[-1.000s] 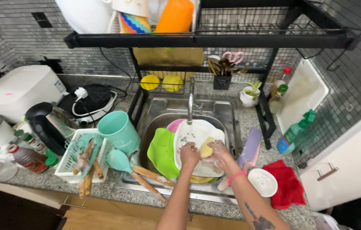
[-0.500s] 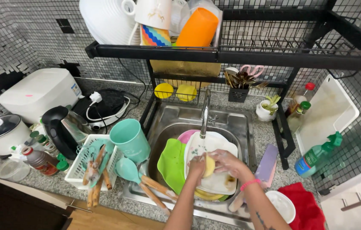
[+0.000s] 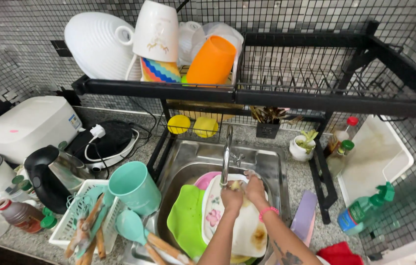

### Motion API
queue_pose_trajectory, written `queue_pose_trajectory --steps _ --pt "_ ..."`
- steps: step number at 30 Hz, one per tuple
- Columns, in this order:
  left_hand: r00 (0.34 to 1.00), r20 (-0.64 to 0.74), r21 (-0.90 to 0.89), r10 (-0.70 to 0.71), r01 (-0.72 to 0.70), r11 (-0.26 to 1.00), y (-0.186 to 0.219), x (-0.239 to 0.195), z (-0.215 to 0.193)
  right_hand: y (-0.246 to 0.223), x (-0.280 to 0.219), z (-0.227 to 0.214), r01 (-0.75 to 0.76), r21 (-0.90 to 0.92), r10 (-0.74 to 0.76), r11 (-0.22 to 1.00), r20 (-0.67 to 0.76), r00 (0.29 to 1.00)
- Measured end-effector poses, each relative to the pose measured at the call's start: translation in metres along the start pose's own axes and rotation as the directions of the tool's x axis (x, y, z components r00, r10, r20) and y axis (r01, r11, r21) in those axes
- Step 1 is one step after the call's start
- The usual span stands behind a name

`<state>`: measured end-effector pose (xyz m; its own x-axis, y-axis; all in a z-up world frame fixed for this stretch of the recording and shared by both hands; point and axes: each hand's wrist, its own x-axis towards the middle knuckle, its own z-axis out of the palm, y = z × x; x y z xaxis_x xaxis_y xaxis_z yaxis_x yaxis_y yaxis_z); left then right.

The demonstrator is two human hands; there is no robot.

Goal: The person washes a stack of dishes in a kitchen sink using a yellow sponge and running water. They scrub and rinse a white bowl, a white plate with a floral pattern, a green plate, and a pink plate, placing each item aside after cleaning.

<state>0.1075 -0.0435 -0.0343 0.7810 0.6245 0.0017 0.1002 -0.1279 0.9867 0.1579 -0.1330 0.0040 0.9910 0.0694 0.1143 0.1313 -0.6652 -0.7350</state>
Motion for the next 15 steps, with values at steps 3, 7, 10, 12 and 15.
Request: queue_pose_trajectory --steps 3,7,10,12,15 --pt "0.968 -0.076 0.342 0.238 -0.198 0.918 -0.022 0.022 0.023 0.000 0.028 0.010 -0.029 -0.129 0.029 0.991 -0.006 1.000" --pt "0.986 -0.074 0.350 0.150 -0.115 0.930 -0.023 0.040 0.036 -0.031 0.041 -0.004 0.114 -0.052 -0.118 0.992 -0.076 0.990" --pt "0.991 -0.059 0.289 -0.118 0.130 0.948 -0.013 0.047 0.037 -0.016 0.068 0.017 0.029 -0.141 -0.027 0.990 0.018 0.999" --pt "0.963 0.022 0.271 -0.267 0.252 0.929 -0.017 0.054 0.041 0.013 0.090 0.045 0.361 -0.142 -0.383 0.922 -0.183 0.905" --pt "0.991 -0.029 0.191 -0.128 0.131 0.973 -0.038 0.075 0.053 0.031 0.121 0.067 0.109 -0.251 -0.123 0.962 -0.041 0.992"
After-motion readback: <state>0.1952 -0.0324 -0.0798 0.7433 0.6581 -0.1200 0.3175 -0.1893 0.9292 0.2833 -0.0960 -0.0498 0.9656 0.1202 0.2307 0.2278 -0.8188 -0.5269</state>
